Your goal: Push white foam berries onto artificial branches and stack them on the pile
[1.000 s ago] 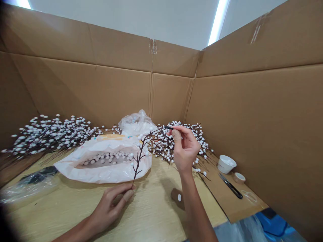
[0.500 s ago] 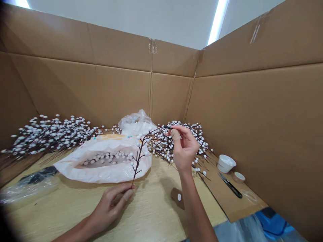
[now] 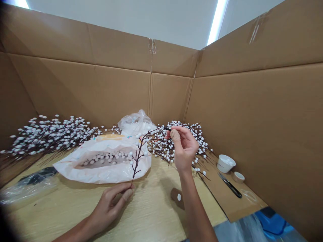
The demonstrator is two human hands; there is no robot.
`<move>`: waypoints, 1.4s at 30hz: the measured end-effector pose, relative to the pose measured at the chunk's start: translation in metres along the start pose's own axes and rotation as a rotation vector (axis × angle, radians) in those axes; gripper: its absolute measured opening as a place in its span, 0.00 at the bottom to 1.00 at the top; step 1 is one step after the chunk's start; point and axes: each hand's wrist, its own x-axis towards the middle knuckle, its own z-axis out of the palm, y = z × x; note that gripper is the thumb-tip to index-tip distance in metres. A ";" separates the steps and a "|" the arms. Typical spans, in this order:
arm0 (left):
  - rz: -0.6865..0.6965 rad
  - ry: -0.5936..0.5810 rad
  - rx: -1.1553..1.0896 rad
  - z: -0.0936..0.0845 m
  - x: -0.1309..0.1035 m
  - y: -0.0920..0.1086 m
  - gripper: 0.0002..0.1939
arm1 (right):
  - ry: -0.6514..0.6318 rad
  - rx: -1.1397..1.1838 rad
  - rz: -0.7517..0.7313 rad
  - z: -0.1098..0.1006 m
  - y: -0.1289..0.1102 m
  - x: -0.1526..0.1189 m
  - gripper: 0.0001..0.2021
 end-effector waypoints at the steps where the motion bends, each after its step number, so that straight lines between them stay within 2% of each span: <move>1: 0.000 0.002 0.001 0.000 0.000 0.000 0.09 | -0.001 0.010 0.006 0.000 0.000 0.000 0.04; 10: -0.012 0.019 0.011 0.001 0.001 -0.001 0.10 | -0.028 0.153 0.061 -0.002 -0.003 0.001 0.03; 19: -0.016 0.009 0.031 0.001 -0.001 -0.002 0.10 | -0.050 0.251 0.185 -0.005 -0.007 0.005 0.03; 28: -0.025 0.038 0.035 0.000 0.002 -0.004 0.11 | -0.044 0.223 0.265 -0.012 -0.006 0.017 0.08; 33: -0.065 0.054 0.027 -0.002 0.003 -0.001 0.13 | -0.104 0.200 0.360 -0.035 -0.002 0.023 0.10; 38: -0.059 0.057 0.019 -0.001 0.003 -0.002 0.12 | -0.411 -0.104 0.557 -0.080 0.000 0.006 0.12; 42: -0.031 0.058 0.019 0.000 0.004 -0.003 0.12 | -0.616 -0.371 0.624 -0.123 -0.003 -0.017 0.14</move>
